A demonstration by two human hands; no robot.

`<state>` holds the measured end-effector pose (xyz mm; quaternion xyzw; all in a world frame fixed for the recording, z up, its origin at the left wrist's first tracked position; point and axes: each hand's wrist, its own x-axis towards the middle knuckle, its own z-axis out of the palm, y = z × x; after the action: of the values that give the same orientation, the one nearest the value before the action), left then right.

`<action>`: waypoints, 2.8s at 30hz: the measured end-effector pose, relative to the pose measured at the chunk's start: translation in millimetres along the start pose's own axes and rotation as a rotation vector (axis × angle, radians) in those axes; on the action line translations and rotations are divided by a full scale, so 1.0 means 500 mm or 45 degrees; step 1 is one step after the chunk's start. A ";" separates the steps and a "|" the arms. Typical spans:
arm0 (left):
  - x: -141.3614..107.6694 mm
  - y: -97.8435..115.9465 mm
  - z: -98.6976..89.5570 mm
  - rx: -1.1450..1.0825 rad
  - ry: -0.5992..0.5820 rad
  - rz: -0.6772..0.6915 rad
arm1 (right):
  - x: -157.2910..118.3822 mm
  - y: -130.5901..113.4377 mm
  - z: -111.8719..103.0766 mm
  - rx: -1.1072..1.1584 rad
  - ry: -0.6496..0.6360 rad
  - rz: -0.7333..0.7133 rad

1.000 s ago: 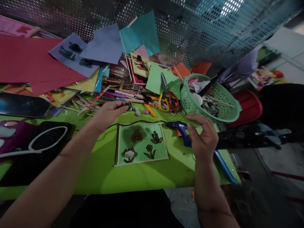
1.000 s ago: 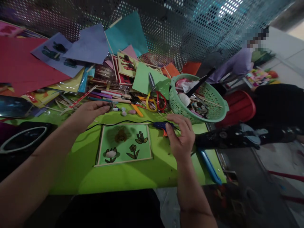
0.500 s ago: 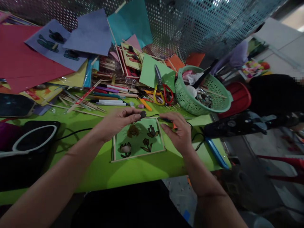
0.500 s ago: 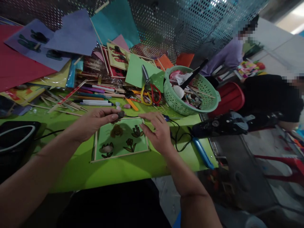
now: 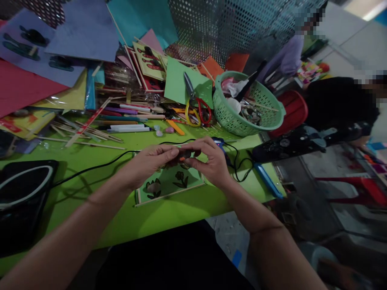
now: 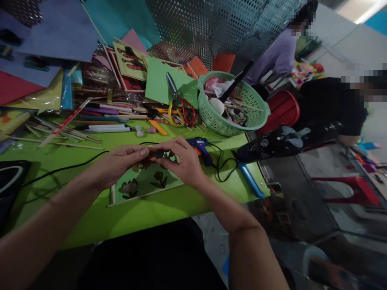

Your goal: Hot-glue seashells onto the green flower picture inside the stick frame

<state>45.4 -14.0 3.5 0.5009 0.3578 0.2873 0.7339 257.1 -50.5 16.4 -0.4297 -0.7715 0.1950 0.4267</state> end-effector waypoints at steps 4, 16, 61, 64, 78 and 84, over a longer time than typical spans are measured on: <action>0.003 0.003 -0.004 -0.157 0.034 -0.034 | 0.013 -0.004 -0.002 -0.032 -0.010 0.046; 0.005 0.006 -0.011 -0.466 0.199 0.123 | 0.088 -0.017 0.011 -0.584 -0.338 -0.197; 0.008 -0.008 0.007 -0.346 0.228 0.091 | 0.060 0.002 0.012 -0.500 -0.483 -0.201; 0.009 -0.007 0.007 -0.348 0.231 0.102 | 0.060 0.003 0.012 -0.460 -0.485 -0.164; 0.011 -0.006 0.007 -0.345 0.224 0.115 | 0.062 0.003 0.013 -0.444 -0.526 -0.135; 0.012 -0.006 0.005 -0.343 0.224 0.104 | 0.063 0.005 0.009 -0.393 -0.523 -0.129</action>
<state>50.8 -11.8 -0.3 0.3851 0.3582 0.4049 0.7479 246.3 -22.6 27.5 -0.4018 -0.8831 0.1366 0.1999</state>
